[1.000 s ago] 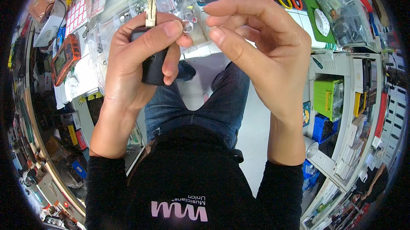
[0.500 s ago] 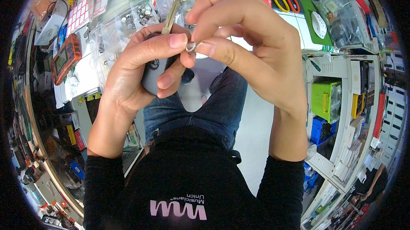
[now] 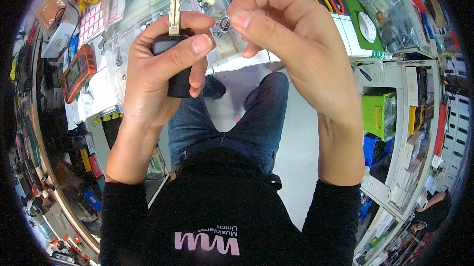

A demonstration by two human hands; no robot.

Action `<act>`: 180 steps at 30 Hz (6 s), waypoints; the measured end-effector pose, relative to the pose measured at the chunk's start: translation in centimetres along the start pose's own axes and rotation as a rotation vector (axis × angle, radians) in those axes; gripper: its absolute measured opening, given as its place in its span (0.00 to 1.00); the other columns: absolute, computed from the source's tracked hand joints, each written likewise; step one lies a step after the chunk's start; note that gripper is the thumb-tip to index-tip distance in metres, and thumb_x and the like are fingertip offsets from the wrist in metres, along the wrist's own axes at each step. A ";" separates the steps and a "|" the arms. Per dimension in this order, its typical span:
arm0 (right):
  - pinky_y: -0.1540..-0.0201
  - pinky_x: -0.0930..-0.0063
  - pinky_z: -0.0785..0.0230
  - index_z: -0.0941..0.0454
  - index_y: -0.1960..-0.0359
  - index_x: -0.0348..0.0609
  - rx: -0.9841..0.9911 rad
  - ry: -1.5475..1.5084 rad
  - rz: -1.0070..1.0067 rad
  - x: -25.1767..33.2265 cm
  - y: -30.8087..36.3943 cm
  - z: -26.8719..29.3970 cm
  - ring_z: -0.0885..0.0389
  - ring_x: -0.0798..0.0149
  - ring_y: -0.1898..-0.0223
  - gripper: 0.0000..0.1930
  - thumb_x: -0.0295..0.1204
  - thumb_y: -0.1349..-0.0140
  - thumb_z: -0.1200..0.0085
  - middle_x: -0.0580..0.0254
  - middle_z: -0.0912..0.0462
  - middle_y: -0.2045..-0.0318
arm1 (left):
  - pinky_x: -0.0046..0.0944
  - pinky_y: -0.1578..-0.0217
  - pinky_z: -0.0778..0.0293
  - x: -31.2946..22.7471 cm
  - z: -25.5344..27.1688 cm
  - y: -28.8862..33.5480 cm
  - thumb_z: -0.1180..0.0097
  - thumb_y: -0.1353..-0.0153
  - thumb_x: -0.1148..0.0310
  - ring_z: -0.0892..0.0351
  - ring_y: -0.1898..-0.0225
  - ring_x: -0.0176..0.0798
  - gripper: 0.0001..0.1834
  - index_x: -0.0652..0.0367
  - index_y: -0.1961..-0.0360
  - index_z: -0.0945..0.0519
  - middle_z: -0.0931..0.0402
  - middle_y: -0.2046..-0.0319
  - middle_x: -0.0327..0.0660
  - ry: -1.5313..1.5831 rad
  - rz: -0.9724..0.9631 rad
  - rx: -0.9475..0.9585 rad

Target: The person retrieves a plastic organizer box from a shelf, opens it, and selects a small metal keychain component. They then attach the component to a car key fob, completing the assembly.

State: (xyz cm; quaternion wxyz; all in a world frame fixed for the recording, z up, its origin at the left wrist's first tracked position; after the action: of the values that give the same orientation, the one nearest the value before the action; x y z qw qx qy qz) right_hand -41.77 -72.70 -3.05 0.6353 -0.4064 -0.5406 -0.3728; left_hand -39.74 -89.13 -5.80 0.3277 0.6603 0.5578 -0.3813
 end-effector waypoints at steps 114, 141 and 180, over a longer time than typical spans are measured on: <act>0.74 0.83 0.40 0.27 0.74 0.41 0.448 0.871 0.031 5.1 -3.1 -5.1 0.28 0.75 0.73 0.05 0.29 0.51 0.49 0.67 0.28 0.68 | 0.30 0.89 0.36 -0.7 1.4 -0.4 0.77 0.49 0.29 0.32 0.84 0.36 0.42 0.60 0.61 0.34 0.32 0.71 0.42 0.316 -0.138 -0.154; 0.73 0.82 0.38 0.26 0.71 0.39 0.680 0.935 0.000 6.7 -6.0 -4.8 0.27 0.74 0.74 0.06 0.28 0.48 0.49 0.65 0.26 0.71 | 0.30 0.89 0.36 -0.8 1.6 -1.2 0.69 0.44 0.35 0.32 0.84 0.34 0.35 0.62 0.64 0.34 0.32 0.75 0.42 0.398 -0.093 -0.109; 0.72 0.83 0.42 0.24 0.68 0.35 -0.339 -0.108 0.150 0.8 -2.6 -5.8 0.34 0.76 0.78 0.08 0.28 0.46 0.46 0.68 0.27 0.77 | 0.25 0.91 0.42 -4.7 2.6 -0.9 0.45 0.47 0.68 0.38 0.91 0.26 0.09 0.65 0.73 0.26 0.32 0.87 0.39 -0.110 -0.149 -0.023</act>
State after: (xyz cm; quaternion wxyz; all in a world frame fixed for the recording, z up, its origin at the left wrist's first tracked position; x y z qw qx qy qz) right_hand -41.84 -79.13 -2.48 0.5538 -0.5662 -0.4715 -0.3878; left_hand -41.37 -93.46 -3.03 0.3360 0.5912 0.5910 -0.4340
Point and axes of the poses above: each hand's wrist, its own y-axis away from the middle knuckle, its own z-axis out of the back of the hand, x = y × z, the point moved 1 cm from there along -y, towards the middle knuckle
